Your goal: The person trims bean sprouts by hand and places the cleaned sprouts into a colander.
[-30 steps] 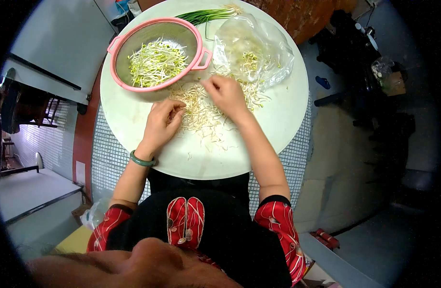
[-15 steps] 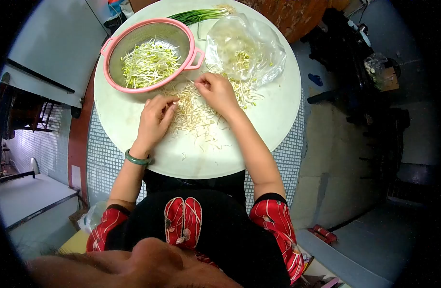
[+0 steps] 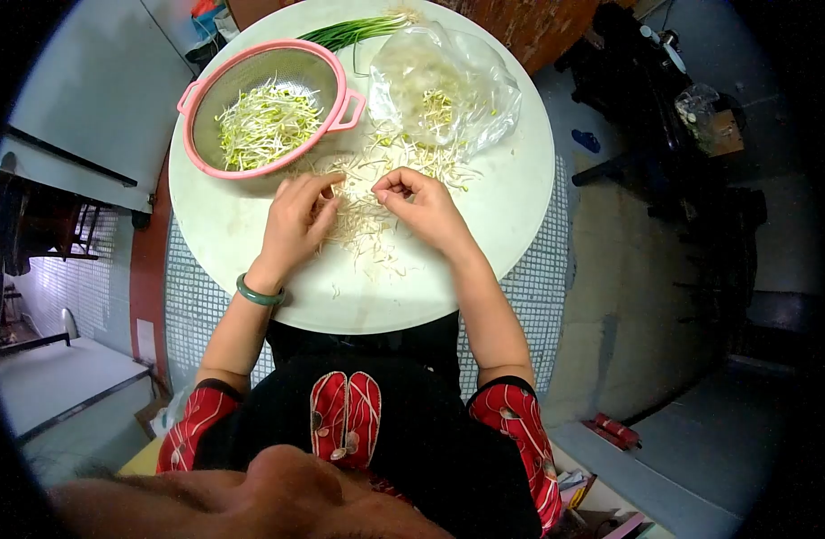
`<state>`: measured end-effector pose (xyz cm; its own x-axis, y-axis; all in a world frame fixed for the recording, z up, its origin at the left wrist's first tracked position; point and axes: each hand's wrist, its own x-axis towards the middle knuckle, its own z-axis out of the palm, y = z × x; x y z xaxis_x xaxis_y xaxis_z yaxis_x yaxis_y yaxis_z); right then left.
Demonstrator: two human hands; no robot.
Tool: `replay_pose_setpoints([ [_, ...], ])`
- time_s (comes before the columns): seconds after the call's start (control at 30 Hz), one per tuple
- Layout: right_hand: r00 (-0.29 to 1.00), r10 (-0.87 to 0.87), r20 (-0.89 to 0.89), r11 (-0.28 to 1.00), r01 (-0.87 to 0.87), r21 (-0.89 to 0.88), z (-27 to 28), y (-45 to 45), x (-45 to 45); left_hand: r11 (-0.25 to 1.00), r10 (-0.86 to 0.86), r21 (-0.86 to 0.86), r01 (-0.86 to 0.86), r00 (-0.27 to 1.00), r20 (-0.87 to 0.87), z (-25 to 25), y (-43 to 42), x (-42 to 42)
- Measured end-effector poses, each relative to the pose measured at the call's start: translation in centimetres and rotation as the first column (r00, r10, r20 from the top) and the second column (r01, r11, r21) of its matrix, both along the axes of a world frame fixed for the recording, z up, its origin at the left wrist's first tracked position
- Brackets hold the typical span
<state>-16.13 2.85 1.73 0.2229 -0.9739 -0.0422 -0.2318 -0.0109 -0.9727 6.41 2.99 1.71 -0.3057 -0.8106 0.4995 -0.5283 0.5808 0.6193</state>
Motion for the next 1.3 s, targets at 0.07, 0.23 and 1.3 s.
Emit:
replay_pose_setpoints([
  [0.07,0.999,-0.005,-0.048,1.000,0.005,0.000,0.5,0.1,0.0,0.999,0.032,-0.002,-0.033,0.993,-0.109,0.6,0.4,-0.5],
  [0.23,0.995,-0.095,0.011,0.985,0.096,-0.143,2.8,-3.1,0.9,0.996,0.043,0.076,-0.044,0.999,0.013,-0.8,0.1,0.7],
  [1.3,0.927,-0.173,0.333,0.981,0.194,-0.030,-1.3,-3.4,0.7,0.524,0.036,0.643,0.559,0.739,-0.672,-1.8,-4.4,-4.4],
])
